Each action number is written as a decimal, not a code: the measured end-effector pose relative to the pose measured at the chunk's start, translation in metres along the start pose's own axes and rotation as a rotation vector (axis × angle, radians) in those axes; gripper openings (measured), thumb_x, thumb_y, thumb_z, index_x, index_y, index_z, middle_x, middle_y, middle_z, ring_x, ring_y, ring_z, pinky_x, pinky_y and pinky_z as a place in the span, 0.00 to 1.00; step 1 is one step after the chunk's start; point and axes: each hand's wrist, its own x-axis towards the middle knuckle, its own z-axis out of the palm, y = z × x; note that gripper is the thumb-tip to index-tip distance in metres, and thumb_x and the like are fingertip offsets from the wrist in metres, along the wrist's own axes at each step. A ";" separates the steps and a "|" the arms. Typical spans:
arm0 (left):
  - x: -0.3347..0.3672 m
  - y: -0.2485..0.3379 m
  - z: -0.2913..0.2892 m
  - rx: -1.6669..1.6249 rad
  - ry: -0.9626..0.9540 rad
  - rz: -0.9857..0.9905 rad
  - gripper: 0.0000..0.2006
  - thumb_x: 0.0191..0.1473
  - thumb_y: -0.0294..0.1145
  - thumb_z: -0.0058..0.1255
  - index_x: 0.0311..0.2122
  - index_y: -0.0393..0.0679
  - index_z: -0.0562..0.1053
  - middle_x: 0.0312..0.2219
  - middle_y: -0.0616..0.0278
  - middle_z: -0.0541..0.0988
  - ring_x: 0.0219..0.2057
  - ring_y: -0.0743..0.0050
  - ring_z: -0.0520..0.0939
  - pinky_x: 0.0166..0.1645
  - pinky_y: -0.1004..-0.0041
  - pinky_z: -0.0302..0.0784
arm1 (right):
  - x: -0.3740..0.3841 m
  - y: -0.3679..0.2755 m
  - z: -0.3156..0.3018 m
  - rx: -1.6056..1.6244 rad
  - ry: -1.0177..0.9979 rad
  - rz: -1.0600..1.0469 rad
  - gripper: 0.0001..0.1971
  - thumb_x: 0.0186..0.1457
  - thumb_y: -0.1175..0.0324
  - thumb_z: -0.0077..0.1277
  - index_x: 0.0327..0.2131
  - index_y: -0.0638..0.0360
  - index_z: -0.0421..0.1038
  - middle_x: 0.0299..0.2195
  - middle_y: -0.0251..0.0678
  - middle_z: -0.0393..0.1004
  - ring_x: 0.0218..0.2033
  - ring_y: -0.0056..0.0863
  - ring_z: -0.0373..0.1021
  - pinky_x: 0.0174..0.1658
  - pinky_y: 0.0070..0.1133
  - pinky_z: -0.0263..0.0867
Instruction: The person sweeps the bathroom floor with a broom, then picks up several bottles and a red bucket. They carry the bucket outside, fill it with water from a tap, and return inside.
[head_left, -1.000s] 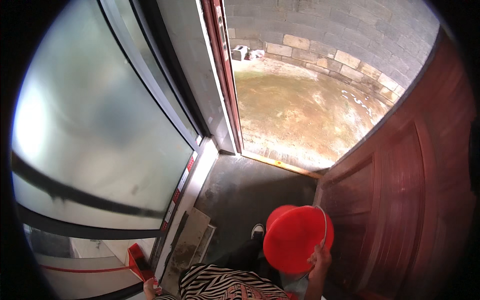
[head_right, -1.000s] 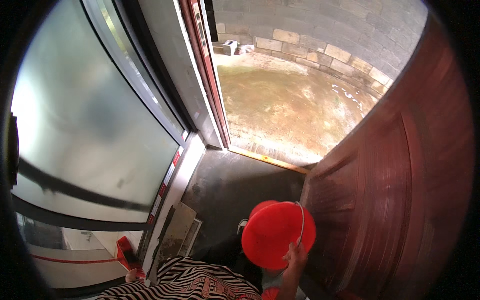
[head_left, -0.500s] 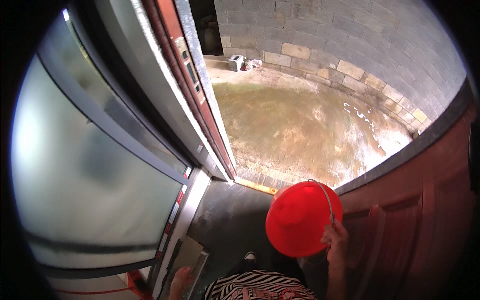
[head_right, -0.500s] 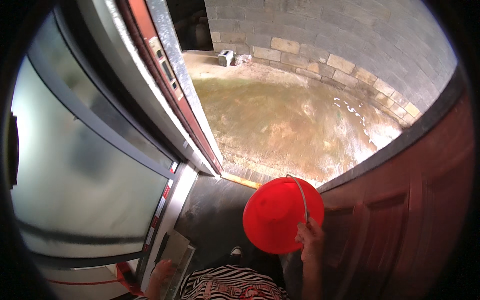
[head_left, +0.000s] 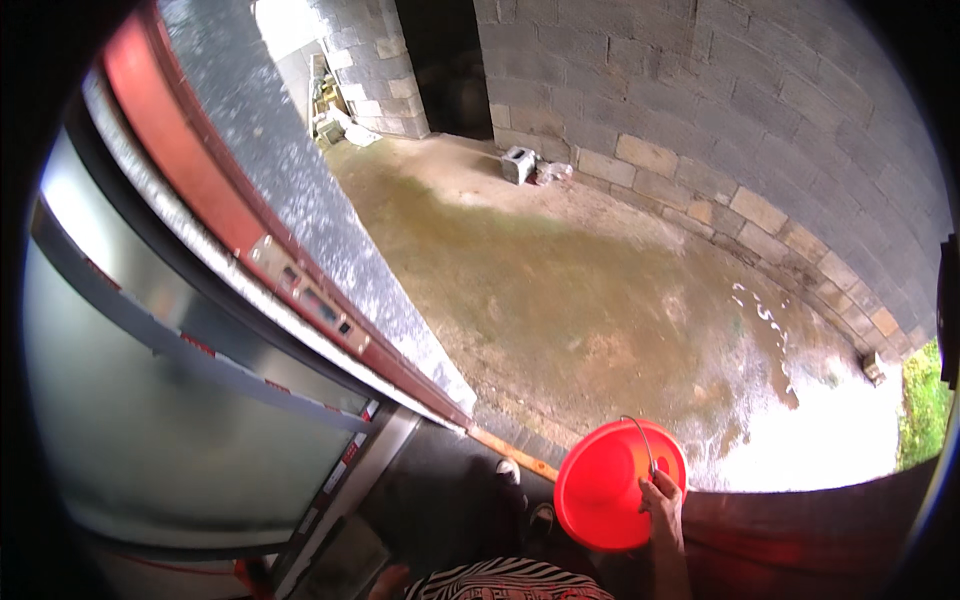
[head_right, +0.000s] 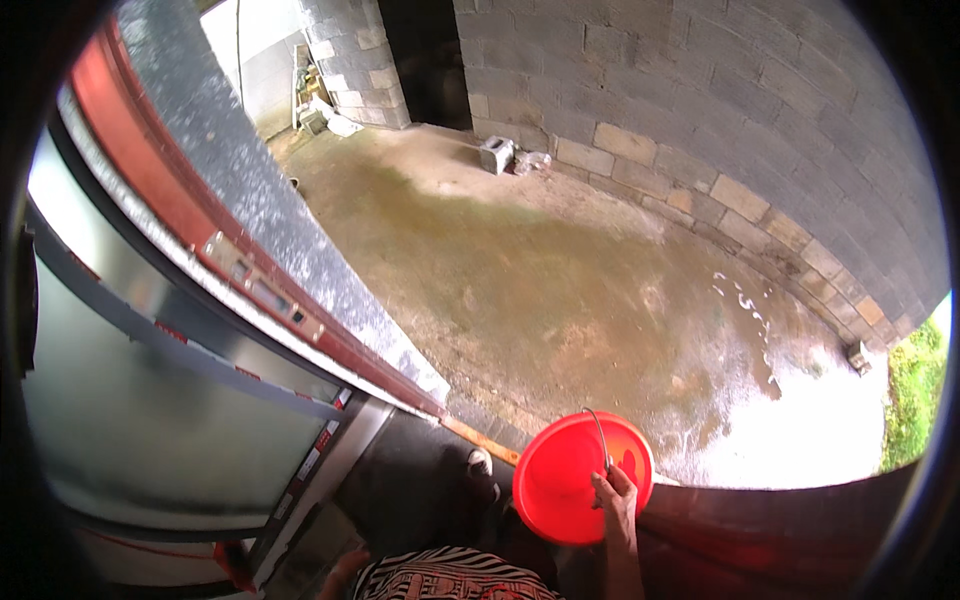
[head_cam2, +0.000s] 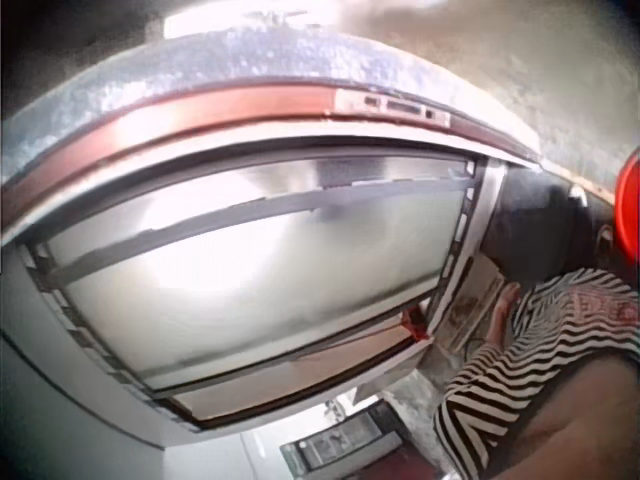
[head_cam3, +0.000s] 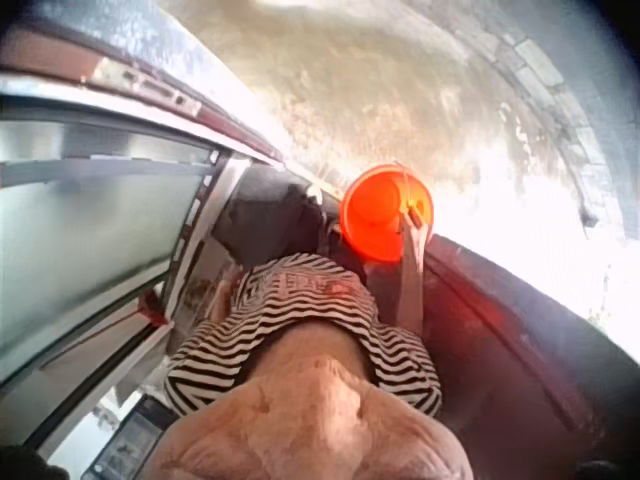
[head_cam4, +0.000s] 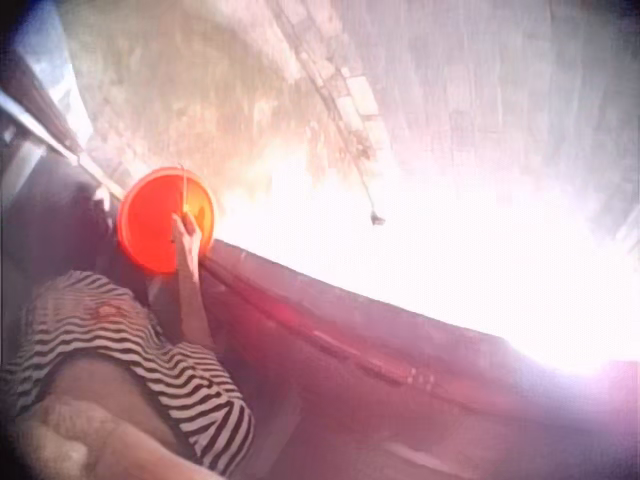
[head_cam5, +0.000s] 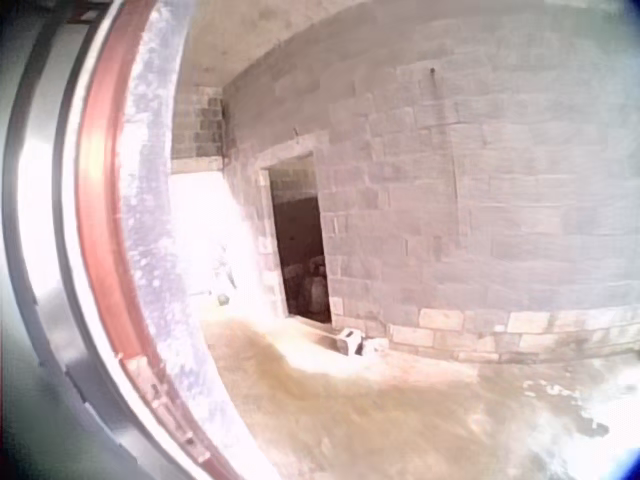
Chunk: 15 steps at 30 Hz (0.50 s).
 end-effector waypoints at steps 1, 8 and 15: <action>0.007 0.000 -0.012 -0.108 -0.004 -0.009 0.14 0.54 0.38 0.41 0.42 0.43 0.68 0.34 0.60 0.72 0.34 0.67 0.74 0.39 0.71 0.70 | 0.026 0.003 -0.007 -0.035 0.029 -0.024 0.07 0.46 0.70 0.50 0.21 0.58 0.62 0.14 0.23 0.57 0.14 0.11 0.53 0.16 0.13 0.51; 0.088 0.111 0.071 -0.019 0.112 -0.078 0.13 0.53 0.39 0.42 0.40 0.43 0.69 0.33 0.60 0.73 0.32 0.67 0.74 0.38 0.70 0.71 | 0.167 -0.003 -0.038 -0.254 0.132 0.038 0.05 0.44 0.71 0.48 0.21 0.60 0.64 0.12 0.25 0.59 0.10 0.13 0.56 0.12 0.14 0.50; 0.208 0.333 0.184 0.253 -0.045 0.070 0.12 0.53 0.39 0.42 0.38 0.44 0.69 0.32 0.60 0.74 0.31 0.67 0.75 0.37 0.69 0.71 | 0.268 0.013 -0.074 -0.485 0.447 0.316 0.10 0.43 0.66 0.49 0.16 0.58 0.63 0.08 0.27 0.58 0.06 0.20 0.55 0.09 0.20 0.49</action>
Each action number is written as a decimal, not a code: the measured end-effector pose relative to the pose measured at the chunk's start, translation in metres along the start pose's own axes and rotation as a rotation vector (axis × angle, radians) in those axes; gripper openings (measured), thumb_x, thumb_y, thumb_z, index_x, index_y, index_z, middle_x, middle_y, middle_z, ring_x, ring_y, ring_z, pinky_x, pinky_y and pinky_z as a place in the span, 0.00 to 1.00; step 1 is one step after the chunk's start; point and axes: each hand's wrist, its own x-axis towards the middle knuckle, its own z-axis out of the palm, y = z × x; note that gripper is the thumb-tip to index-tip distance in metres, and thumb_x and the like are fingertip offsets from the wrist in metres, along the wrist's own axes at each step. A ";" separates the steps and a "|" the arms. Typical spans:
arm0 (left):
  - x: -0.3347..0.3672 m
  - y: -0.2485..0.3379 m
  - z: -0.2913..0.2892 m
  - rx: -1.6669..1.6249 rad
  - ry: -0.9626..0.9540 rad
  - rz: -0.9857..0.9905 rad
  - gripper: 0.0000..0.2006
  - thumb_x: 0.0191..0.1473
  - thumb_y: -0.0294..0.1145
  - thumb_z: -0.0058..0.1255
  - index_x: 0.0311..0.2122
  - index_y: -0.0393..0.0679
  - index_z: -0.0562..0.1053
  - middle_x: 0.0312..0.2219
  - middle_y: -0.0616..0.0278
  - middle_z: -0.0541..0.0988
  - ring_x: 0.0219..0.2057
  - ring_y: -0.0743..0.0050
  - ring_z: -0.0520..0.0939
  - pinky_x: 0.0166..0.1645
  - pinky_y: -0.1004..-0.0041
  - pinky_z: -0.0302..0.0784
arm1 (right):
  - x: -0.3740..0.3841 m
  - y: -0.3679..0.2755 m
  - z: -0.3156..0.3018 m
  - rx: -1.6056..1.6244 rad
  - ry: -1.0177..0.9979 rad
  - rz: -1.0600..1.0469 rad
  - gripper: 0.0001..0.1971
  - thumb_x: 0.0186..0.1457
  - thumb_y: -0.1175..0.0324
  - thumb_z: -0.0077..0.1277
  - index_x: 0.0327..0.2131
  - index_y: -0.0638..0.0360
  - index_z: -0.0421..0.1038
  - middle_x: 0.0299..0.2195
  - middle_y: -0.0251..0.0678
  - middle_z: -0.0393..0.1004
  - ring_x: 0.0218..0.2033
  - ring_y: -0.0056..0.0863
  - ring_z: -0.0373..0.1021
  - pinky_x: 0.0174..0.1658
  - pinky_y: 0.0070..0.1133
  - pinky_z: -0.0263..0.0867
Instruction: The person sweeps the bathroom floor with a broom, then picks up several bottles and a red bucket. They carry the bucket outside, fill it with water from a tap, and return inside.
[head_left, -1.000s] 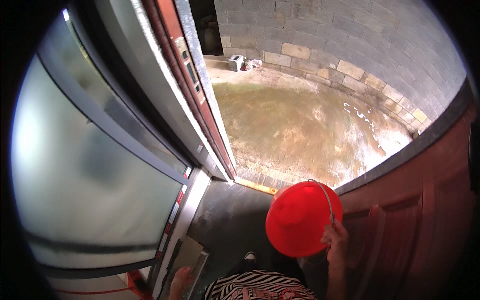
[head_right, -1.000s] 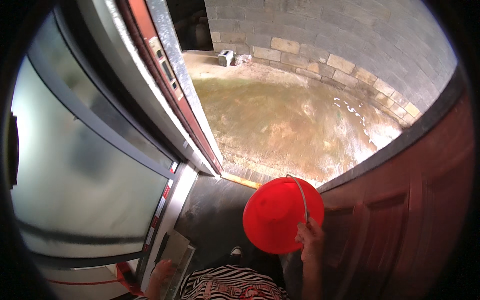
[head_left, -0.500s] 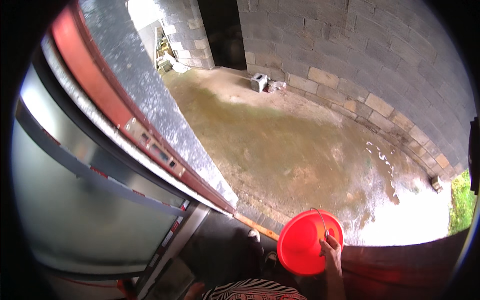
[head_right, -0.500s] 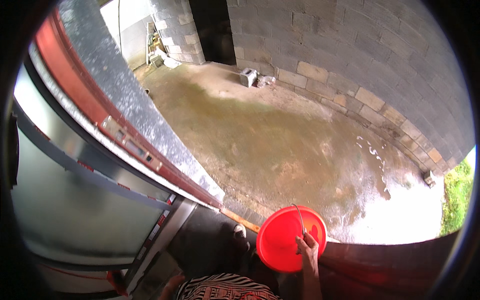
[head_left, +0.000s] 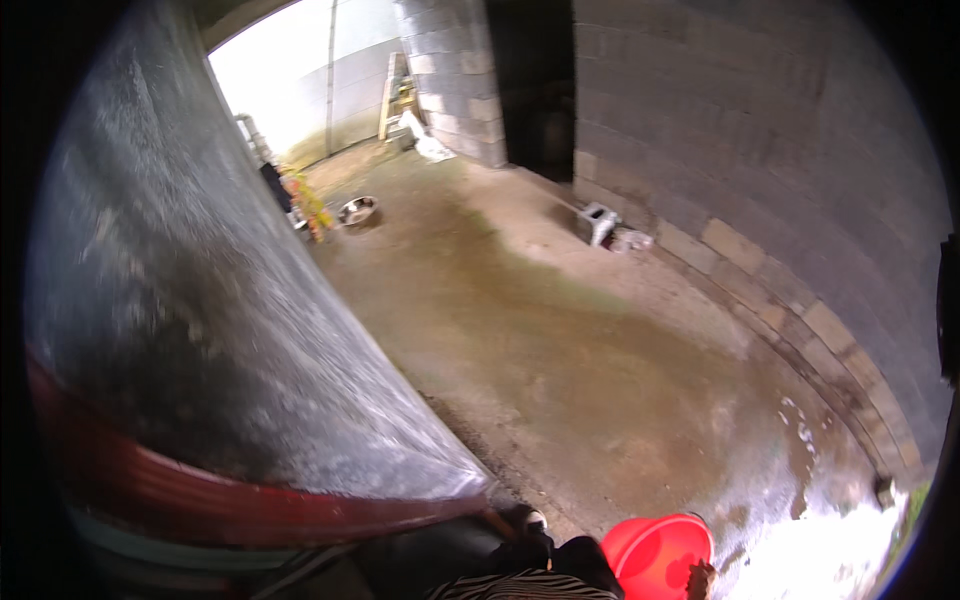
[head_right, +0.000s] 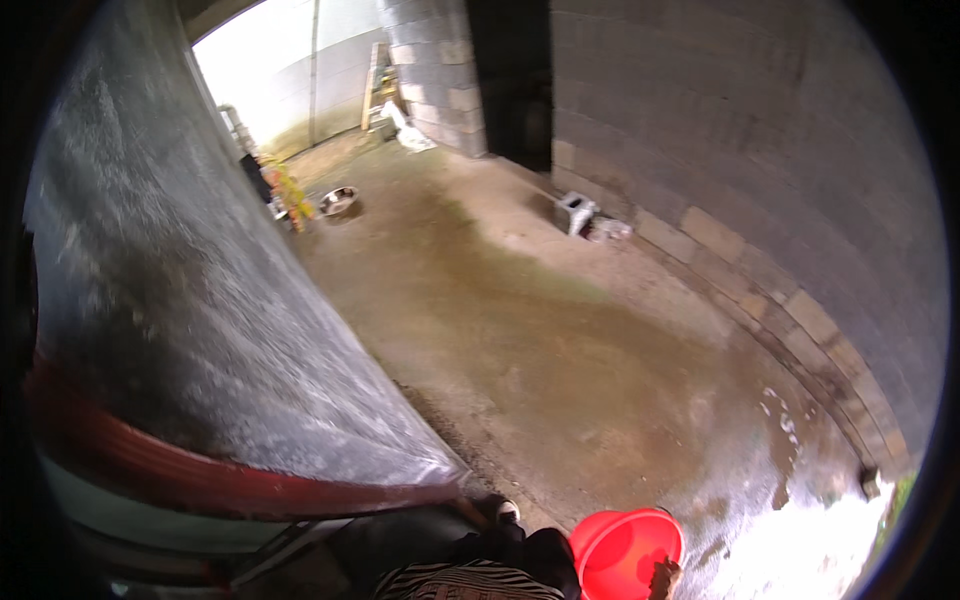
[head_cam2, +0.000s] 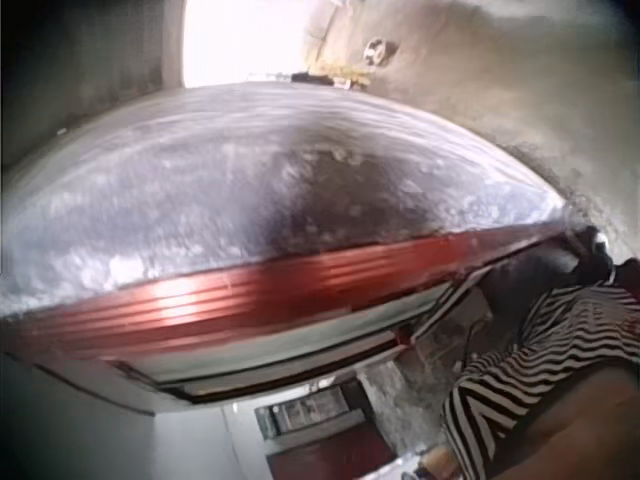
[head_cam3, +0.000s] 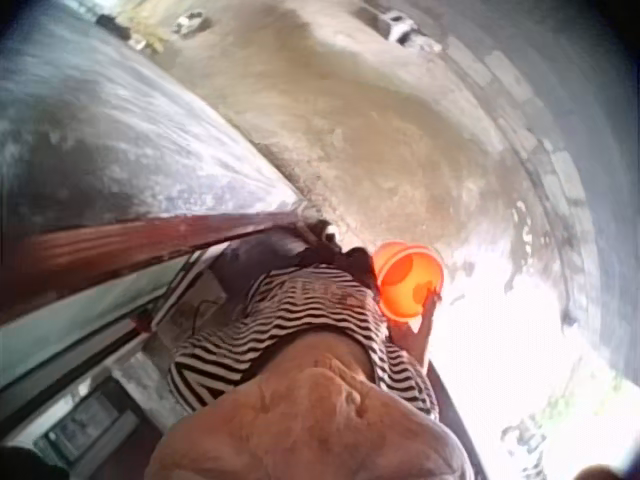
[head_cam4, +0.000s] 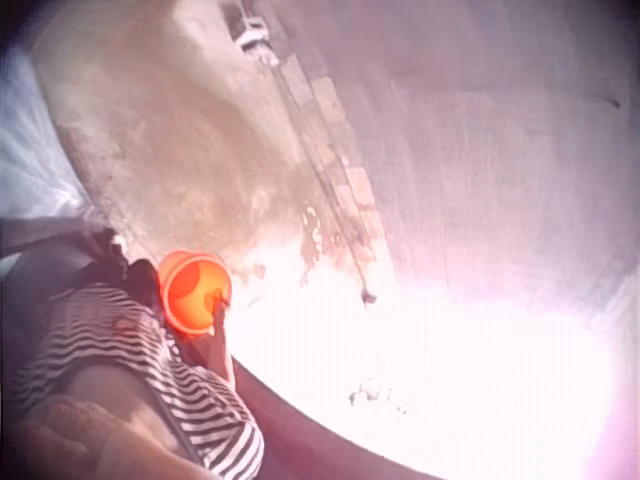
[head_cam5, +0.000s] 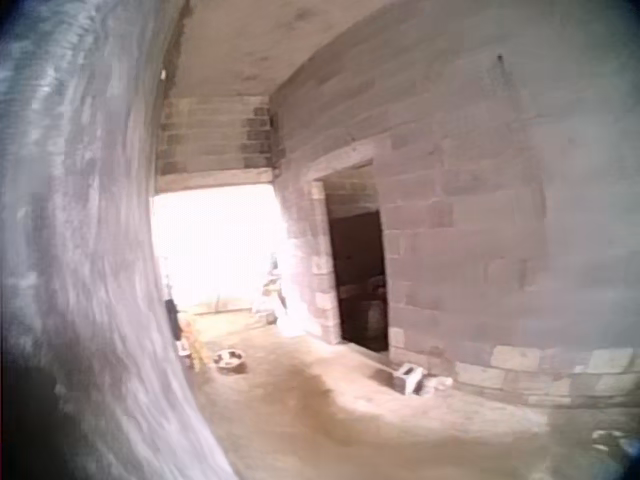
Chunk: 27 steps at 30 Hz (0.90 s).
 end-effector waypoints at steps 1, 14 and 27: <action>0.010 0.033 0.012 0.029 -0.029 0.026 0.12 0.53 0.39 0.42 0.38 0.44 0.69 0.32 0.60 0.74 0.31 0.67 0.75 0.37 0.69 0.71 | 0.009 -0.010 0.006 -0.025 0.023 0.011 0.10 0.43 0.66 0.49 0.16 0.58 0.63 0.08 0.27 0.58 0.06 0.20 0.55 0.09 0.20 0.49; 0.128 0.182 0.083 -0.144 0.032 0.014 0.11 0.52 0.39 0.42 0.34 0.44 0.69 0.29 0.60 0.75 0.29 0.68 0.76 0.35 0.68 0.72 | 0.211 -0.256 0.218 -0.375 -0.162 -0.352 0.11 0.43 0.65 0.49 0.15 0.59 0.63 0.08 0.29 0.59 0.06 0.21 0.56 0.09 0.22 0.50; 0.172 0.261 0.125 -0.896 0.278 -0.094 0.10 0.52 0.40 0.43 0.30 0.44 0.69 0.27 0.60 0.76 0.26 0.68 0.77 0.33 0.66 0.73 | 0.345 -0.541 0.465 -0.619 -0.457 -0.762 0.13 0.43 0.64 0.49 0.14 0.60 0.63 0.08 0.30 0.60 0.06 0.22 0.56 0.10 0.23 0.51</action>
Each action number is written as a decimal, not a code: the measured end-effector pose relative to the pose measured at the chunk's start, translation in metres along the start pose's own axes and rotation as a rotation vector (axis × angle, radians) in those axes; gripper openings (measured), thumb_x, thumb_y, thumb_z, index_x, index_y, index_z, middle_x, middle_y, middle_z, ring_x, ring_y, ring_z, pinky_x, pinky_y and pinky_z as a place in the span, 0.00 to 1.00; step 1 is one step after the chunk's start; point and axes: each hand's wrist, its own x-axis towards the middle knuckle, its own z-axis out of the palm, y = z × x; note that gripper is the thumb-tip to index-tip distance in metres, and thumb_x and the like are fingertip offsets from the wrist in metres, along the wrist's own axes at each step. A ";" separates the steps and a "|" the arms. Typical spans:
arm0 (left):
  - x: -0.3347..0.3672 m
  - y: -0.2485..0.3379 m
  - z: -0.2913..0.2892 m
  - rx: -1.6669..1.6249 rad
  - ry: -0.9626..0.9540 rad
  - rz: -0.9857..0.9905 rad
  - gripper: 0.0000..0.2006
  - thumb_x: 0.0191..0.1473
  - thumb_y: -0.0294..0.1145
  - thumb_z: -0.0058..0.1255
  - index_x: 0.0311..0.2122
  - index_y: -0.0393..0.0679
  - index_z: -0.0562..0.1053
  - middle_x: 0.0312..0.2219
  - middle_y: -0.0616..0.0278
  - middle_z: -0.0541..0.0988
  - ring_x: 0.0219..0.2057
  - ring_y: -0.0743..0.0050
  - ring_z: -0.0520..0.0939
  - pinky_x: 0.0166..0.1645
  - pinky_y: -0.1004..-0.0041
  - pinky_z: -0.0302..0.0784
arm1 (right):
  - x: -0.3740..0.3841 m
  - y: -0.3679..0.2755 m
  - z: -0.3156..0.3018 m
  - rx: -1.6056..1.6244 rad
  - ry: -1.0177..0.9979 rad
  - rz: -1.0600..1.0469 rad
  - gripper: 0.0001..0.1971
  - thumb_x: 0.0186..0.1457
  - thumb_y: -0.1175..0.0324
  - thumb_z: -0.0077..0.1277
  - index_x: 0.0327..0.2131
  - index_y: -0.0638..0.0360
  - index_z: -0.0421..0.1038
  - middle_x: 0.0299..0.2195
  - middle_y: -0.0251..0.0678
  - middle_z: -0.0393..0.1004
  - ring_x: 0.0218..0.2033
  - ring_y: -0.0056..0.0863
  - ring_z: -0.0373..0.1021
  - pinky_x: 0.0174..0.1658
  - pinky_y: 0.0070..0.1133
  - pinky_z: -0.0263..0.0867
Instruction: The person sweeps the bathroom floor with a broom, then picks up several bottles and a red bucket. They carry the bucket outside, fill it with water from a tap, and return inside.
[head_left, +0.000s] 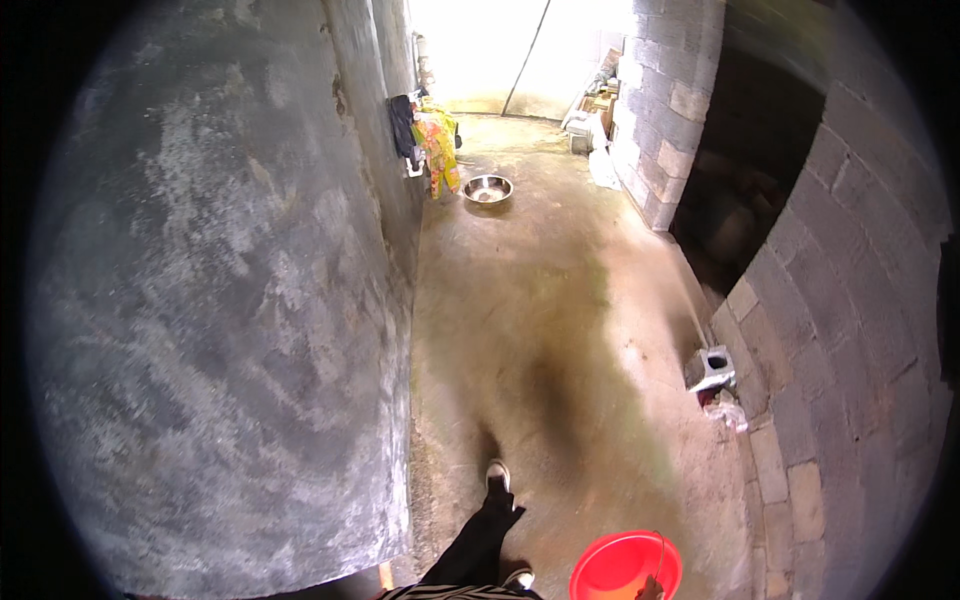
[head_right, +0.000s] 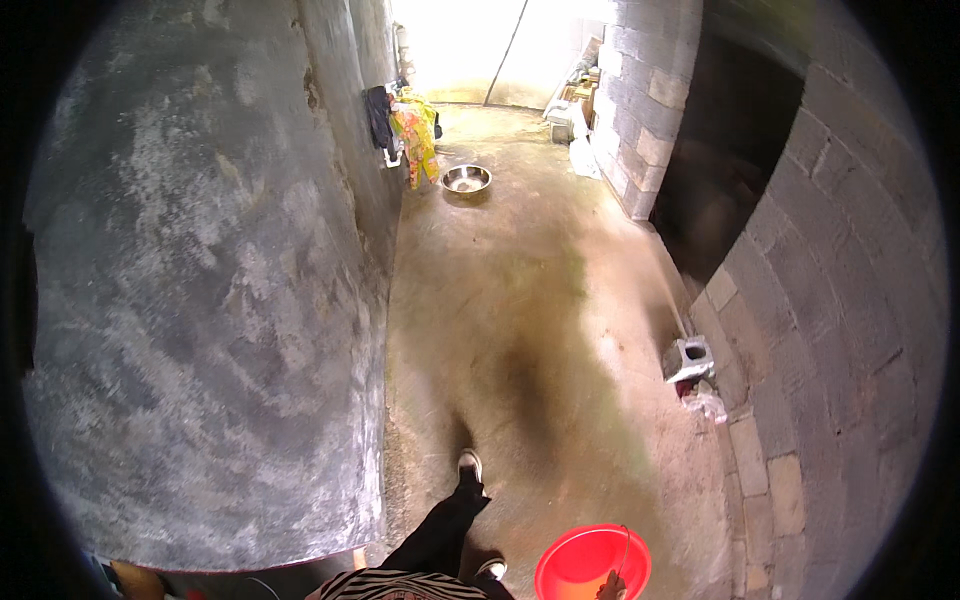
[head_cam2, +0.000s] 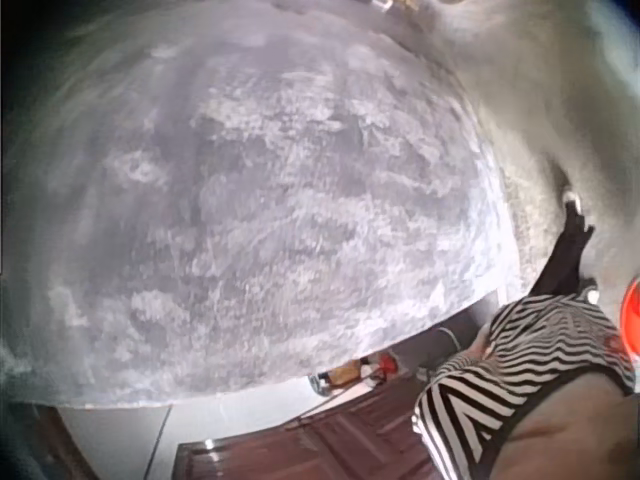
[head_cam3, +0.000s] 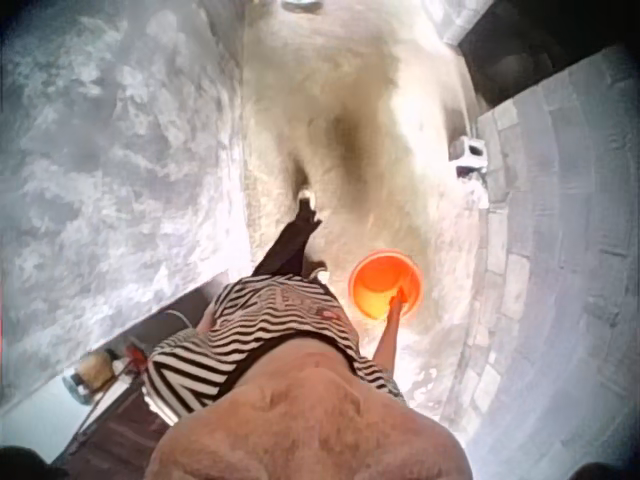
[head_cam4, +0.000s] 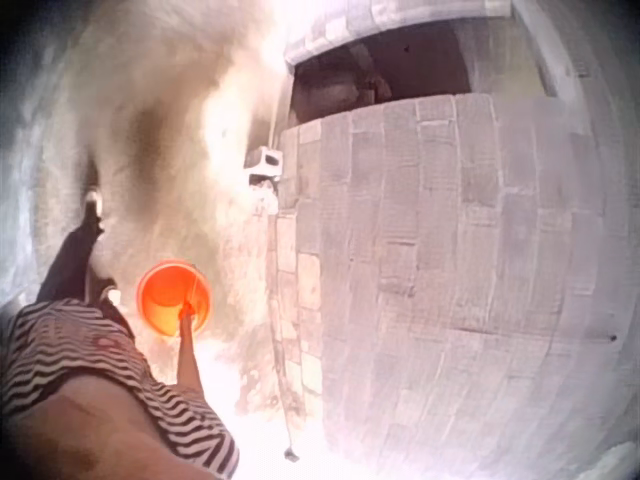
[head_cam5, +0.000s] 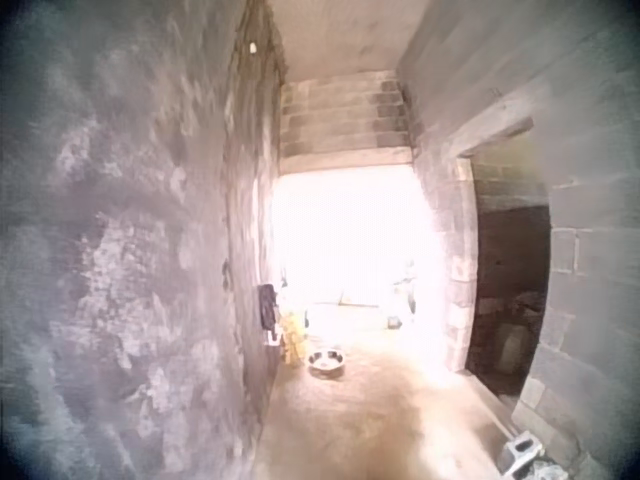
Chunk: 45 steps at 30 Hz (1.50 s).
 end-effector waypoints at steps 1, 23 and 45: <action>0.004 0.010 0.006 -0.056 -0.008 -0.012 0.10 0.52 0.40 0.43 0.30 0.44 0.69 0.27 0.60 0.76 0.26 0.68 0.77 0.33 0.66 0.73 | 0.020 -0.009 0.002 -0.014 0.000 -0.008 0.13 0.43 0.63 0.49 0.14 0.60 0.63 0.08 0.30 0.60 0.06 0.23 0.56 0.10 0.24 0.51; 0.222 0.378 0.034 -0.162 0.225 0.161 0.10 0.47 0.35 0.50 0.31 0.40 0.69 0.28 0.58 0.75 0.25 0.67 0.78 0.27 0.70 0.76 | 0.336 -0.308 0.045 -0.388 0.274 0.020 0.19 0.40 0.56 0.48 0.16 0.68 0.68 0.14 0.47 0.68 0.16 0.37 0.66 0.22 0.34 0.60; 0.387 0.782 0.184 -0.638 0.419 0.207 0.20 0.47 0.41 0.50 0.41 0.38 0.64 0.35 0.48 0.70 0.29 0.50 0.78 0.31 0.62 0.76 | 0.685 -0.820 0.397 -0.609 -0.541 -0.757 0.18 0.43 0.54 0.52 0.19 0.62 0.68 0.15 0.45 0.67 0.18 0.37 0.67 0.21 0.30 0.59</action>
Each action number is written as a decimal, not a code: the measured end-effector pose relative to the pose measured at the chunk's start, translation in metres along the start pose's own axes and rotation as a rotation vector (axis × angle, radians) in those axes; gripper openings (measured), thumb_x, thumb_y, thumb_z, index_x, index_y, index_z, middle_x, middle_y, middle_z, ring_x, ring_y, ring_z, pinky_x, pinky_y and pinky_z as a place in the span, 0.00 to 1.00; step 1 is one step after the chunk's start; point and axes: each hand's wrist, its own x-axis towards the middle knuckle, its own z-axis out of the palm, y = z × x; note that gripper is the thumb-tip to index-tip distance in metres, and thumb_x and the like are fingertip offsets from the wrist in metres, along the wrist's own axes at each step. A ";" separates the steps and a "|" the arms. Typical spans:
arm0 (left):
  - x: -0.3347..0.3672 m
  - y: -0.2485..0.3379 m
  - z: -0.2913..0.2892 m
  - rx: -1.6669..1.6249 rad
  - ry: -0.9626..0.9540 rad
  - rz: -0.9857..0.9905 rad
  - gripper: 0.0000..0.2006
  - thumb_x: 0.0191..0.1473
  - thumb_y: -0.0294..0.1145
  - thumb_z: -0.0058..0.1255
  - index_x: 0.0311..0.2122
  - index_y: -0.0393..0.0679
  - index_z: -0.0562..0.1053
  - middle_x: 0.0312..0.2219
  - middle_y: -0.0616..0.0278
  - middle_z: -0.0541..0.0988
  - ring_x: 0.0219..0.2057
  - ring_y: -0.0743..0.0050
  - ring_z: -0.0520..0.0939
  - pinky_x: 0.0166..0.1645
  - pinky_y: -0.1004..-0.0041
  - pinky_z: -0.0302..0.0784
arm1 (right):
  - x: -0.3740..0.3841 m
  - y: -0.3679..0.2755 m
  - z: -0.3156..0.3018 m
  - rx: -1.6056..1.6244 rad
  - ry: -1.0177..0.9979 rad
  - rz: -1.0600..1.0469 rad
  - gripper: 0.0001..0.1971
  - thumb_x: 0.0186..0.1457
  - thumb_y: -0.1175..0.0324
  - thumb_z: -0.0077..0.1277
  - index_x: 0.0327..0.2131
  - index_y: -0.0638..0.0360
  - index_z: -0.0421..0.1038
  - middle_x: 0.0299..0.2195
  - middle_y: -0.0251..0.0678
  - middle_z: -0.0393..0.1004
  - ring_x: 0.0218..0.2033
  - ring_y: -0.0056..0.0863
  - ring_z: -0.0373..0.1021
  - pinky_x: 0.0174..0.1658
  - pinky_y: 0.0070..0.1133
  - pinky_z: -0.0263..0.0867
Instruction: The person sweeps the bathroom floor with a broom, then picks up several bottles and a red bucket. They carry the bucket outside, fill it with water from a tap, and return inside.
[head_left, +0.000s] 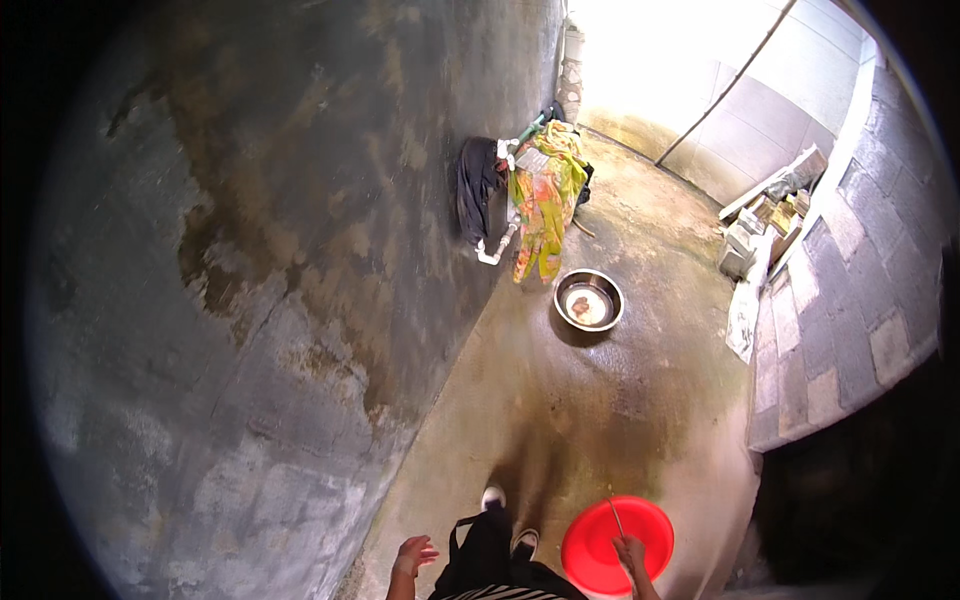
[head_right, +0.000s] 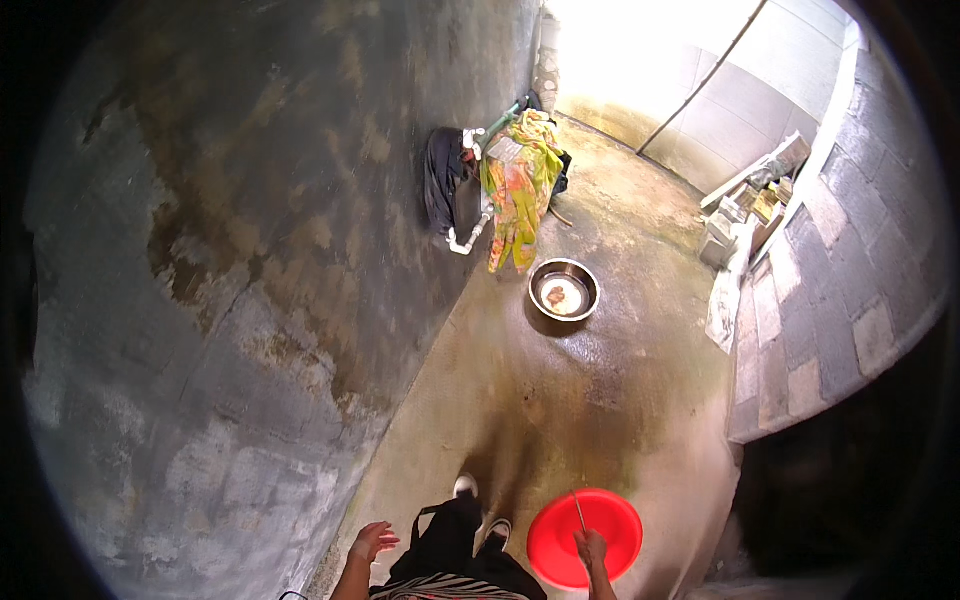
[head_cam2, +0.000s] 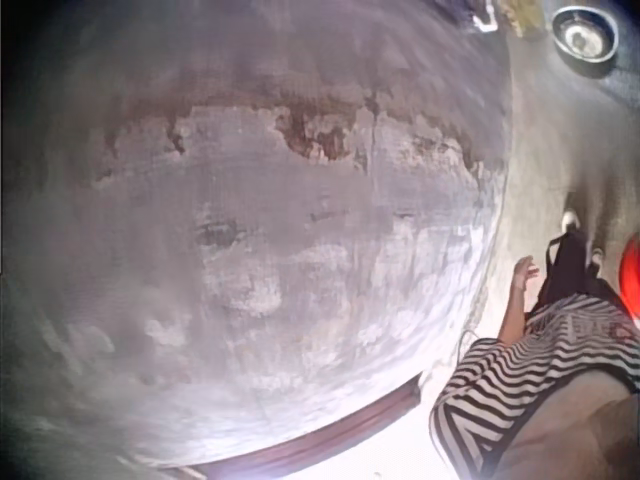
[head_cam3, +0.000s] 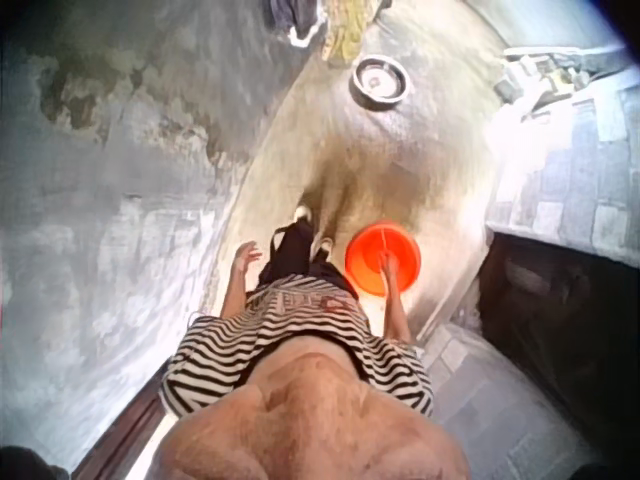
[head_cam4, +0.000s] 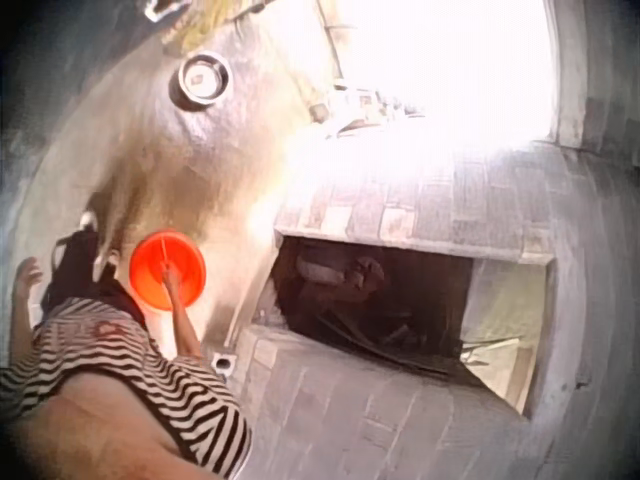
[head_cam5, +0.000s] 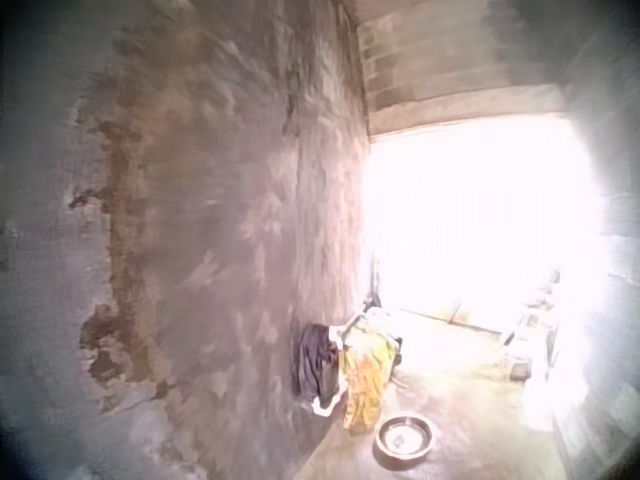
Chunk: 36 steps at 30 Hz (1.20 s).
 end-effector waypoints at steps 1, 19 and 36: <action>0.006 0.005 -0.002 -0.027 0.045 -0.036 0.20 0.47 0.40 0.49 0.42 0.37 0.63 0.36 0.46 0.69 0.30 0.48 0.78 0.31 0.60 0.76 | 0.030 -0.034 -0.015 -0.004 -0.043 -0.024 0.19 0.43 0.53 0.50 0.20 0.62 0.68 0.17 0.46 0.68 0.21 0.41 0.68 0.23 0.31 0.61; 0.120 0.220 0.185 -0.223 0.082 -0.050 0.18 0.49 0.38 0.47 0.44 0.40 0.64 0.35 0.51 0.71 0.31 0.57 0.78 0.33 0.66 0.74 | 0.471 -0.358 -0.088 -0.577 -0.391 -0.527 0.11 0.46 0.55 0.47 0.25 0.52 0.69 0.26 0.39 0.73 0.32 0.33 0.70 0.33 0.44 0.55; 0.115 0.145 0.316 -0.553 0.280 -0.298 0.21 0.52 0.40 0.43 0.49 0.40 0.62 0.38 0.55 0.71 0.37 0.60 0.75 0.36 0.69 0.74 | 0.757 -0.509 0.038 -0.766 -0.276 -0.926 0.10 0.51 0.65 0.38 0.35 0.49 0.69 0.37 0.34 0.67 0.42 0.33 0.62 0.44 0.49 0.55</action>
